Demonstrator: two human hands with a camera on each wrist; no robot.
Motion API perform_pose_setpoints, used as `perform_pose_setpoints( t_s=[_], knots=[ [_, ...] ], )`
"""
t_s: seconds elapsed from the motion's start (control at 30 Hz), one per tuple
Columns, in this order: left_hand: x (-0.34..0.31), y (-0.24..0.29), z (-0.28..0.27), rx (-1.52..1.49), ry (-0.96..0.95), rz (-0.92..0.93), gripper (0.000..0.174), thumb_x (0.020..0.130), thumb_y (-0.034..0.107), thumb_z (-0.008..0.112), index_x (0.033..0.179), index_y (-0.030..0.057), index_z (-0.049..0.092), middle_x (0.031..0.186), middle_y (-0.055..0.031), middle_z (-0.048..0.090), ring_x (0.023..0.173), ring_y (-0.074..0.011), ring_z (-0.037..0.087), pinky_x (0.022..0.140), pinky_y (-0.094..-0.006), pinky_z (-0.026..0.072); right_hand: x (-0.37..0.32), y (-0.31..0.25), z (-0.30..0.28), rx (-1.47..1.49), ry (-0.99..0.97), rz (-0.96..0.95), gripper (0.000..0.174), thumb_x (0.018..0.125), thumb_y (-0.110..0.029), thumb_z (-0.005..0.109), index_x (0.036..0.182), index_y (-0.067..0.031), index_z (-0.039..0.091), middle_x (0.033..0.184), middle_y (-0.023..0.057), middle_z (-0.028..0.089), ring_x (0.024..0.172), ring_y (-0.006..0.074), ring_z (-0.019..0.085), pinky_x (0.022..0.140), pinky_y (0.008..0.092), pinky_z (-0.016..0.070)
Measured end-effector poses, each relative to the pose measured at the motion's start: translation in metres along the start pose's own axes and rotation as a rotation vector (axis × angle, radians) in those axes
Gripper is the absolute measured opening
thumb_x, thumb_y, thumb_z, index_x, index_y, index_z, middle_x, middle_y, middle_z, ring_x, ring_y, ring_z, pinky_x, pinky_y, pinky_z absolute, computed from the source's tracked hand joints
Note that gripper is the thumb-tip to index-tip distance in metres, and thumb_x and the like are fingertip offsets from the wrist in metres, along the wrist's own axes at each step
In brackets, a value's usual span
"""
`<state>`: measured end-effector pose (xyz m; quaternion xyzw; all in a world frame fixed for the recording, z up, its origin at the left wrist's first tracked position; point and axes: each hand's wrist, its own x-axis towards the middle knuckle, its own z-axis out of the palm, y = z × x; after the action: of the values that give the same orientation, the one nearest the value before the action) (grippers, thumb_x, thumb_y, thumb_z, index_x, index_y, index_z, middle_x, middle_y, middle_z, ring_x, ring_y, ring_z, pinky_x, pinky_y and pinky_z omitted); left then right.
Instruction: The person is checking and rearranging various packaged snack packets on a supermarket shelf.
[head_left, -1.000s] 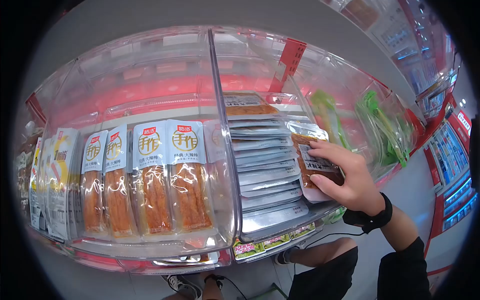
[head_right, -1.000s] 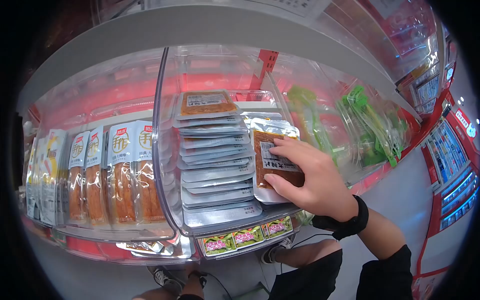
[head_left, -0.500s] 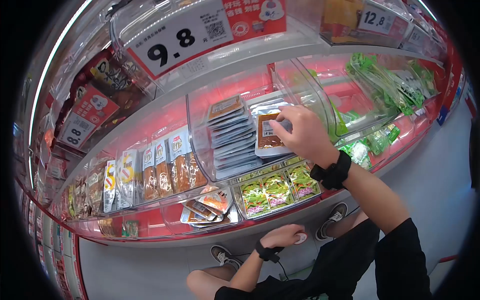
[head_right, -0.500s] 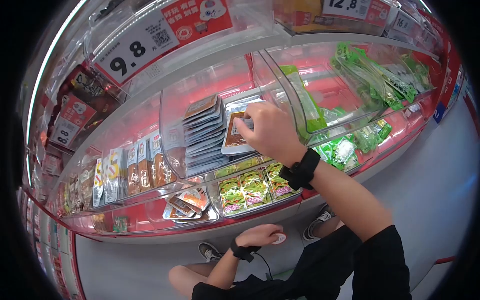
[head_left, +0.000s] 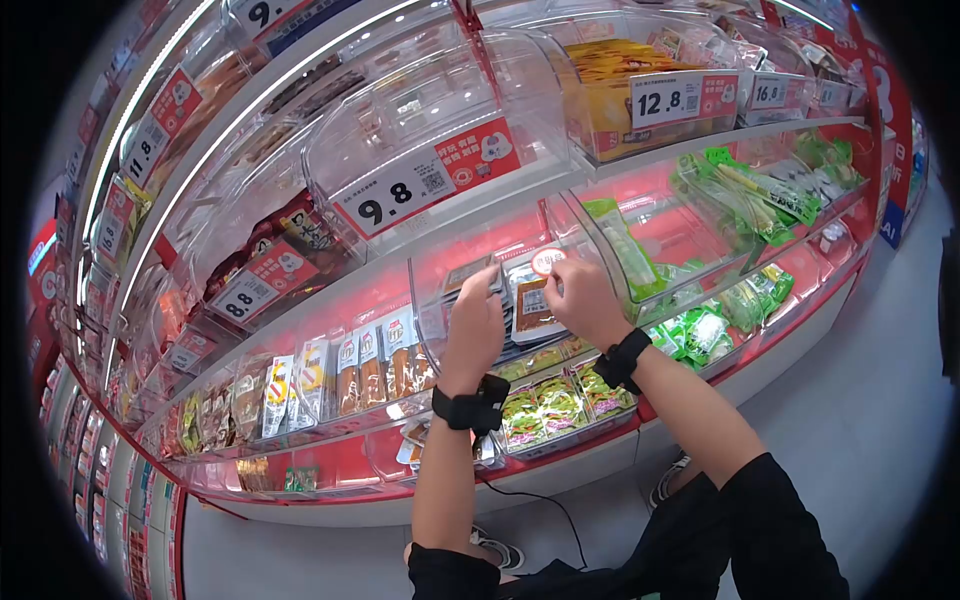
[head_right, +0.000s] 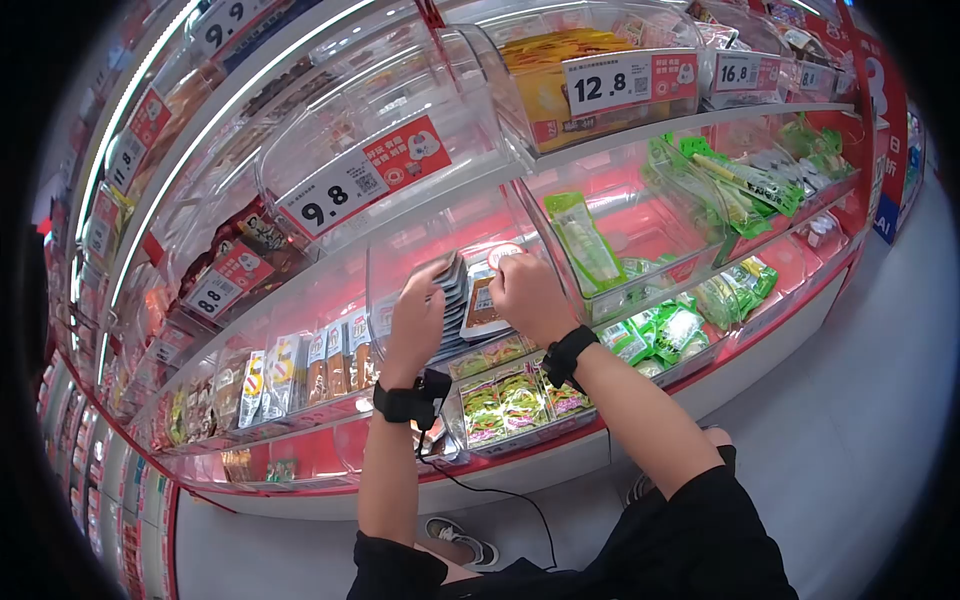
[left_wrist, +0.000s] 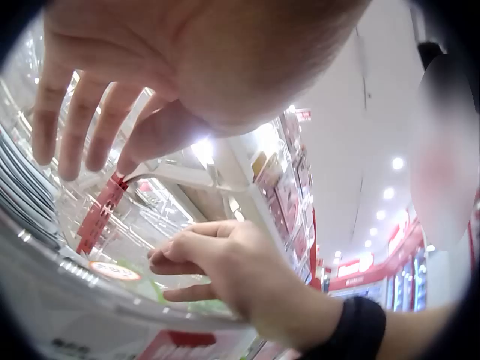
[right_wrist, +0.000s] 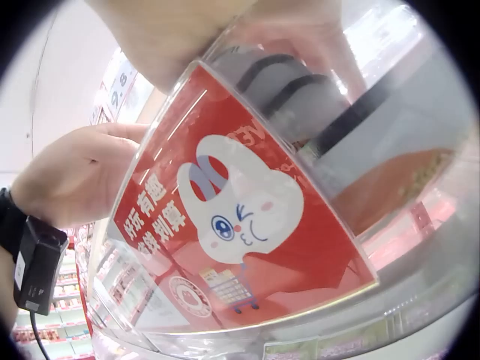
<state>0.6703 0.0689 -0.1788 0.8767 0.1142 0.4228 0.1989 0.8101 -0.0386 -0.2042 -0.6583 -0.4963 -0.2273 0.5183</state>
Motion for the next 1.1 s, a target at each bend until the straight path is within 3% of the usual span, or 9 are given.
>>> perform_pose_setpoints(
  t_s=[0.1, 0.13, 0.27, 0.43, 0.5, 0.53, 0.7, 0.97, 1.1],
  knots=[
    [-0.023, 0.017, -0.007, 0.291, -0.193, -0.09, 0.031, 0.088, 0.023, 0.056, 0.11, -0.0004, 0.057, 0.1, -0.0199, 0.06, 0.094, -0.0363, 0.059, 0.081, -0.0426, 0.0476, -0.003, 0.007, 0.011, -0.283, 0.058, -0.099, 0.016, 0.076, -0.011, 0.055, 0.086, 0.0007, 0.061, 0.085, 0.0177, 0.06, 0.069, 0.0375, 0.058, 0.074, 0.0452, 0.0475],
    [-0.028, 0.023, -0.008, 0.36, -0.238, -0.155, 0.032, 0.088, 0.025, 0.057, 0.108, -0.0004, 0.058, 0.099, -0.0202, 0.06, 0.094, -0.0373, 0.058, 0.081, -0.0425, 0.0476, -0.006, 0.005, 0.011, -0.302, -0.057, 0.02, 0.021, 0.077, -0.015, 0.055, 0.089, 0.0013, 0.06, 0.099, 0.0213, 0.06, 0.073, 0.0381, 0.061, 0.078, 0.0459, 0.048],
    [-0.033, -0.006, 0.0, 0.155, -0.281, -0.109, 0.035, 0.086, 0.027, 0.06, 0.11, 0.0011, 0.059, 0.079, -0.013, 0.056, 0.072, -0.0266, 0.055, 0.069, -0.0385, 0.0452, -0.001, -0.011, 0.004, -0.422, -0.35, 0.292, 0.027, 0.079, -0.02, 0.058, 0.094, 0.0021, 0.057, 0.084, 0.0189, 0.066, 0.085, 0.0342, 0.066, 0.079, 0.0444, 0.0513],
    [-0.034, 0.01, 0.003, 0.171, -0.285, -0.093, 0.034, 0.085, 0.023, 0.06, 0.112, 0.0026, 0.059, 0.084, -0.0144, 0.058, 0.082, -0.0293, 0.056, 0.074, -0.0388, 0.0454, 0.004, -0.001, 0.015, -0.375, -0.459, 0.479, 0.033, 0.082, -0.024, 0.058, 0.1, 0.0041, 0.056, 0.089, 0.0219, 0.066, 0.088, 0.034, 0.065, 0.081, 0.0446, 0.0507],
    [-0.036, 0.015, 0.006, 0.144, -0.315, -0.119, 0.032, 0.084, 0.023, 0.059, 0.11, 0.0037, 0.06, 0.091, -0.0178, 0.06, 0.091, -0.0345, 0.056, 0.079, -0.0418, 0.0457, -0.001, -0.001, 0.008, -0.349, -0.419, 0.373, 0.035, 0.082, -0.026, 0.059, 0.1, 0.0041, 0.056, 0.089, 0.0221, 0.066, 0.088, 0.0358, 0.065, 0.081, 0.0449, 0.0503],
    [-0.038, 0.011, 0.01, 0.176, -0.252, -0.058, 0.033, 0.085, 0.024, 0.06, 0.113, 0.0058, 0.061, 0.086, -0.0125, 0.061, 0.08, -0.0252, 0.057, 0.073, -0.0369, 0.0455, -0.002, -0.003, 0.005, -0.339, -0.399, 0.32, 0.036, 0.082, -0.027, 0.059, 0.1, 0.0041, 0.056, 0.089, 0.0223, 0.066, 0.088, 0.0367, 0.064, 0.081, 0.045, 0.0501],
    [-0.043, 0.015, 0.011, 0.216, -0.242, -0.106, 0.034, 0.085, 0.029, 0.059, 0.114, 0.0105, 0.062, 0.087, -0.0088, 0.063, 0.081, -0.0221, 0.057, 0.073, -0.0345, 0.0458, 0.001, 0.007, 0.005, -0.143, -0.306, 0.375, 0.041, 0.079, -0.03, 0.063, 0.1, 0.0044, 0.056, 0.094, 0.0254, 0.062, 0.089, 0.0401, 0.061, 0.081, 0.0451, 0.0484],
    [-0.044, 0.022, 0.015, 0.229, -0.107, -0.097, 0.049, 0.08, 0.037, 0.064, 0.119, 0.0079, 0.057, 0.093, -0.0083, 0.064, 0.08, -0.0234, 0.059, 0.072, -0.0354, 0.0468, 0.007, 0.008, 0.004, 0.322, -0.056, 0.305, 0.034, 0.087, -0.029, 0.059, 0.1, 0.0031, 0.06, 0.085, 0.0147, 0.064, 0.081, 0.0222, 0.062, 0.078, 0.0336, 0.0473],
    [-0.039, 0.034, 0.018, 0.287, -0.092, -0.149, 0.053, 0.078, 0.04, 0.065, 0.115, 0.0025, 0.057, 0.094, -0.0123, 0.062, 0.089, -0.0291, 0.06, 0.075, -0.0384, 0.0471, 0.007, -0.007, -0.015, 0.403, -0.11, 0.222, 0.047, 0.095, -0.04, 0.046, 0.114, 0.0016, 0.059, 0.094, 0.014, 0.066, 0.084, 0.018, 0.063, 0.075, 0.0308, 0.049]
  ],
)
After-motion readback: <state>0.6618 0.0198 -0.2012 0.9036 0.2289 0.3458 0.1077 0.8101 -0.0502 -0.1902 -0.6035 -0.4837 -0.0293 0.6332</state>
